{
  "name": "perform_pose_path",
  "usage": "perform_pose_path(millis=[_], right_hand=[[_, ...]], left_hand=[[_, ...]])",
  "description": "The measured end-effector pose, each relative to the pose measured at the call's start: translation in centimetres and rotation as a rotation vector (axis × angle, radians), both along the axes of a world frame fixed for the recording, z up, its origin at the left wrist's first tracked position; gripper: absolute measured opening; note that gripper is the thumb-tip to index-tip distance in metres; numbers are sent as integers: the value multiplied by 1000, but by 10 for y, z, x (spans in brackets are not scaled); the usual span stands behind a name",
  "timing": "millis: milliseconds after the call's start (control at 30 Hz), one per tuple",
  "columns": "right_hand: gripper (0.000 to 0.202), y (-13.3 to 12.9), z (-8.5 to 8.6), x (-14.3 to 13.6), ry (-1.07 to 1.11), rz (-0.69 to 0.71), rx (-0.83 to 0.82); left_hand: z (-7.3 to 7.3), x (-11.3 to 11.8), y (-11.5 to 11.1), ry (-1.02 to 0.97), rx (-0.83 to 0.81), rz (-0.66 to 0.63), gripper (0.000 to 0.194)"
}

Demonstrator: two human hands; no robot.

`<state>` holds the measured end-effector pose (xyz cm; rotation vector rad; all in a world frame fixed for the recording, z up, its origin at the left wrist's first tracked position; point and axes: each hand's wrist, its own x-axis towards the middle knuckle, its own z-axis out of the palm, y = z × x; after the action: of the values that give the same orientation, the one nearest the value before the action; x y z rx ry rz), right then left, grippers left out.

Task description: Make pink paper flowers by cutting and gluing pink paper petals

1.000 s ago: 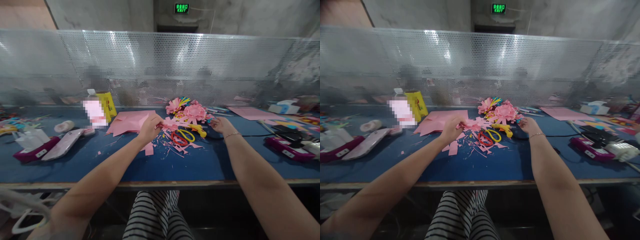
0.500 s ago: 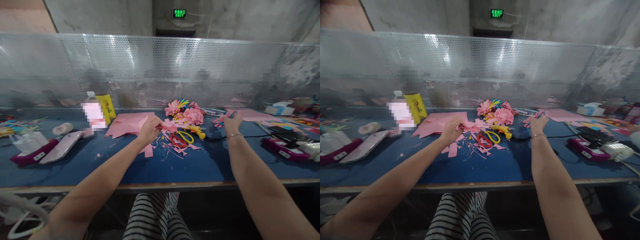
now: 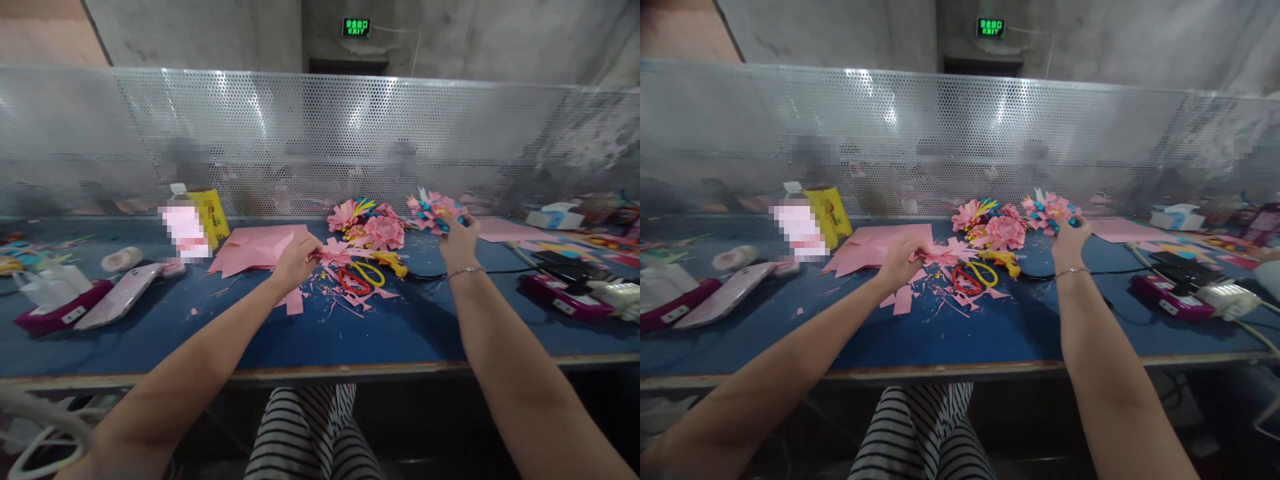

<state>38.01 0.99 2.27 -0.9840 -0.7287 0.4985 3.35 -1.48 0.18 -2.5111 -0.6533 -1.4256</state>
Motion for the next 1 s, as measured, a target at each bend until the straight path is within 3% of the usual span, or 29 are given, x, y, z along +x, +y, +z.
perform_pose_path(millis=[100,267,433,767,1000], right_hand=[[38,1,2,-9,129,86,117],[41,0,1,-18,108,213,123],[28,-1,0,-26,66,190,35],[20,-2,1,-36,-63,124,140],[12,-5,0,-36,-21,212,7]], left_hand=[[-1,0,0,-4,-7,-6,16],[-1,-1,1,-6,-9,7,16],[0,0,1,-3,-4,1,16],[1,-1,-2,-11,-27,9,14],[1,-1,-1,-7,-26,9,14]])
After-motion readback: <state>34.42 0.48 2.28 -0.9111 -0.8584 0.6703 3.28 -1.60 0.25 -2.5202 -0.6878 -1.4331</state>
